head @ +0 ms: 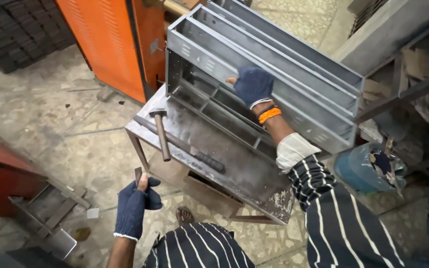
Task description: Assembling and spot welding metal components for an industrial enclosure.
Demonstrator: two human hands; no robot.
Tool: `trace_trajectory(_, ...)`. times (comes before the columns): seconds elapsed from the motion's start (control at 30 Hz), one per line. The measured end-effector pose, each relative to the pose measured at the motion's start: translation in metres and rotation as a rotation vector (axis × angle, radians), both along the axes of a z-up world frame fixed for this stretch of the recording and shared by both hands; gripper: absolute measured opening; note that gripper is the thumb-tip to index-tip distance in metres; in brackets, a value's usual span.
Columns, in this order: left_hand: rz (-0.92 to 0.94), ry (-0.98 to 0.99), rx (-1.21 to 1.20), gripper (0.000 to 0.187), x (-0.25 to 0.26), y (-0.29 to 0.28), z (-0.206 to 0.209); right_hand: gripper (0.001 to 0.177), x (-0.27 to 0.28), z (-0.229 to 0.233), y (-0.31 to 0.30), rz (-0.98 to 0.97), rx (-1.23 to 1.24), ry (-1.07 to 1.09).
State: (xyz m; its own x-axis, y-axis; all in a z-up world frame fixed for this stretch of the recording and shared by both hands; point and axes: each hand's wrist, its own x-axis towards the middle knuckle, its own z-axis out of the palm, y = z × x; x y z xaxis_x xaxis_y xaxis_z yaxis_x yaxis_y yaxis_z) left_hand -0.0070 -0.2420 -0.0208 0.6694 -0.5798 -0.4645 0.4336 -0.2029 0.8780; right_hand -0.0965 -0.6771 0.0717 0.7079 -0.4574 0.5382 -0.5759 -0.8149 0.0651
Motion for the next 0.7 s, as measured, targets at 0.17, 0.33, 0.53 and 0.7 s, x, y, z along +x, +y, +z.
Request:
trace_trajectory(0.17,0.018,0.005,-0.025,0.054,0.005,-0.014,-0.009,0.04,-0.001,-0.008,0.002,0.019,0.092,-0.003)
trace_trajectory(0.33,0.024,-0.012,-0.027,0.054,0.011,-0.026,-0.016,0.039,-0.007,-0.005,0.01,0.018,0.16,-0.017)
trace_trajectory(0.53,0.037,-0.006,-0.02,0.056,0.015,-0.037,-0.032,0.036,-0.003,-0.001,0.011,0.015,0.174,-0.008)
trace_trajectory(0.7,0.038,0.044,0.013,0.056,0.013,-0.03,-0.028,0.047,-0.003,0.003,0.018,0.194,0.008,-0.135)
